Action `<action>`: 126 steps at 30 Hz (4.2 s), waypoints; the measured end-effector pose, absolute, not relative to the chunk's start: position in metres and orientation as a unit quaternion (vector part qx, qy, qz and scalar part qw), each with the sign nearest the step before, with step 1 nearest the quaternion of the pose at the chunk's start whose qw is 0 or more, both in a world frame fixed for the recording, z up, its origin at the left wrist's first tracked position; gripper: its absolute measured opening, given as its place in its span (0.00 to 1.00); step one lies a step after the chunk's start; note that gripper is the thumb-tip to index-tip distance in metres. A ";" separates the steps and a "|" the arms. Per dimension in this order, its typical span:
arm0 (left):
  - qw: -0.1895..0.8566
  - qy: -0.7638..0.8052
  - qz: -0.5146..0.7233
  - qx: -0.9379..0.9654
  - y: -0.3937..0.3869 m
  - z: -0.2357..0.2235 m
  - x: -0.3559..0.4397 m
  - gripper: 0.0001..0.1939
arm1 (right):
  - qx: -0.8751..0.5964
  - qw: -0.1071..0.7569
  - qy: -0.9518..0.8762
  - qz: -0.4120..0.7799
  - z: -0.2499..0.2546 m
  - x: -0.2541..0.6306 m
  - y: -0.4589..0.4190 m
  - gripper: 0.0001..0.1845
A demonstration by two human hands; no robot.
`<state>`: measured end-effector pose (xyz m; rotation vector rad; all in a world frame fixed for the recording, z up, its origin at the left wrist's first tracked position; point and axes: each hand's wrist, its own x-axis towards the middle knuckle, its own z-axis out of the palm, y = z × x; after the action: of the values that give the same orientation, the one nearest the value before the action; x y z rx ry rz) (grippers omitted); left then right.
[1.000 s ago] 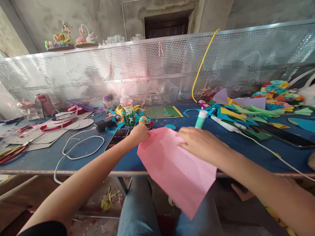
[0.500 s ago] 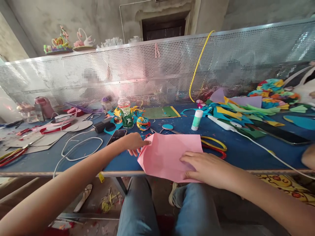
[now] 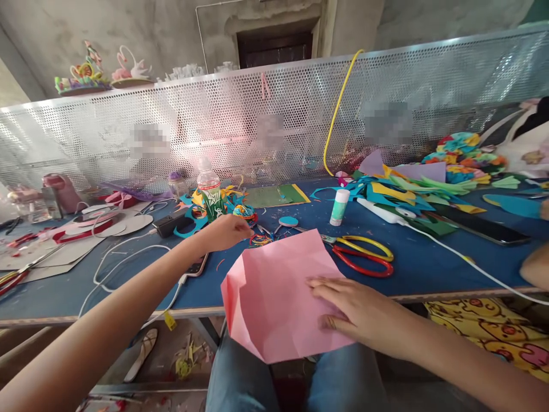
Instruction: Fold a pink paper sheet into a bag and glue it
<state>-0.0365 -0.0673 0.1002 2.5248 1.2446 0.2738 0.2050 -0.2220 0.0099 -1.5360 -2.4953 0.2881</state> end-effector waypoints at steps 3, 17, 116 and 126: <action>0.185 0.370 0.035 0.910 -0.057 0.087 -0.001 0.13 | -0.475 0.105 -0.859 0.160 0.015 0.215 -0.210 0.27; 0.198 0.450 0.151 0.858 -0.048 0.065 0.005 0.09 | -0.613 0.519 -0.564 0.193 -0.009 0.256 -0.172 0.44; 0.122 0.295 0.146 0.936 -0.073 0.020 -0.045 0.11 | -0.494 0.338 -0.782 0.173 -0.013 0.186 -0.130 0.11; -0.160 0.088 0.031 0.983 -0.076 0.022 -0.055 0.12 | -0.358 0.230 -0.905 -0.013 -0.007 0.196 -0.139 0.19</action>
<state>-0.0553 -0.0764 0.0221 3.4484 0.3104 0.1071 0.1959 -0.1387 -0.0065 -0.9847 -2.4887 -0.0359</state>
